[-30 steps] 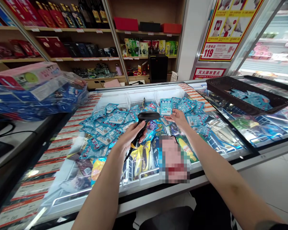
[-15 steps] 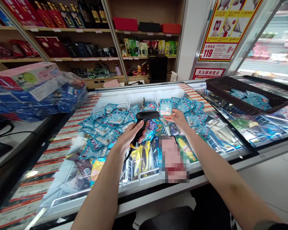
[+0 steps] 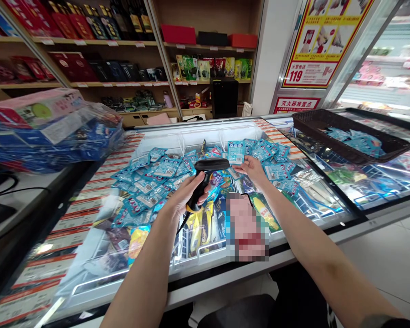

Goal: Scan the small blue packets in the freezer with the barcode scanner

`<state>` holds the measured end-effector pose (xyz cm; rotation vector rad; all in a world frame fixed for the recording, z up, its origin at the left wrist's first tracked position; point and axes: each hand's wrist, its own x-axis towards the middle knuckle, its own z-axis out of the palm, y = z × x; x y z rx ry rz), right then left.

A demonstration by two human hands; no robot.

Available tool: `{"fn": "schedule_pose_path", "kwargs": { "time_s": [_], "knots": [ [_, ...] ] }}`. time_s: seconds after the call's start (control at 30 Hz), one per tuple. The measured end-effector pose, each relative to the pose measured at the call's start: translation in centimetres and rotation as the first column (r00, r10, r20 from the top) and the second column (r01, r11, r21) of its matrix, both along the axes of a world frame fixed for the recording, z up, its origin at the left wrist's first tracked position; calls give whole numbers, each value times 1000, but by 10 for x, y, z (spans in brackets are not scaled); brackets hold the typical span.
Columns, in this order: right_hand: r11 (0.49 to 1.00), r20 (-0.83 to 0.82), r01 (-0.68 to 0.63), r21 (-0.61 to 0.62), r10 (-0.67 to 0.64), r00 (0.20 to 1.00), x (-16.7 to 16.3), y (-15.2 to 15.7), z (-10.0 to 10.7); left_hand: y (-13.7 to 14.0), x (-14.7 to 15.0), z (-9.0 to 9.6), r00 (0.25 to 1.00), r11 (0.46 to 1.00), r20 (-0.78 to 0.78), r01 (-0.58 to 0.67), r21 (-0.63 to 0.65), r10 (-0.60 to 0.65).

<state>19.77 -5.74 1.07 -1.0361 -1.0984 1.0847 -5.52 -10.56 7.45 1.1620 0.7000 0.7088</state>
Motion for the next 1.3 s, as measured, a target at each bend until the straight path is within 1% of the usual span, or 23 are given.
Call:
{"fn": "schedule_pose_path", "kwargs": {
  "time_s": [0.13,0.3,0.4,0.5,0.67,0.8,0.97,1.03,1.17,1.23,1.3],
  "knots": [
    [1000,-59,-9,11,10,998,1,4,-5,-1,2,-1,999,999,39,33,1,-33],
    [1000,-47,2,13,-1,999,1,7,-10,-1,2,-1,997,999,52,54,9,-54],
    [1000,-55,3,14,-3,998,2,7,-11,-2,3,-1,998,999,50,48,8,-48],
    [1000,-52,-4,21,5,999,1,5,-8,-3,3,0,999,1000,45,15,3,-15],
    [1000,-23,16,10,-16,1000,-2,-1,-1,0,-2,2,995,996,39,-87,-22,88],
    [997,-8,72,26,-72,997,2,0,2,8,-13,1,976,977,45,-214,13,213],
    [984,-41,167,66,-165,985,20,3,1,16,-29,2,911,910,55,-412,45,410],
    [974,-55,217,61,-214,975,28,4,0,17,-33,3,881,881,57,-472,47,469],
    [952,-67,303,33,-300,952,35,4,-2,19,-36,3,853,852,62,-521,50,518],
    [940,-22,339,30,-338,941,37,4,-1,19,-36,2,851,849,57,-526,55,523],
    [926,63,374,42,-376,924,38,3,-1,19,-36,1,851,849,48,-524,63,522]
  ]
}}
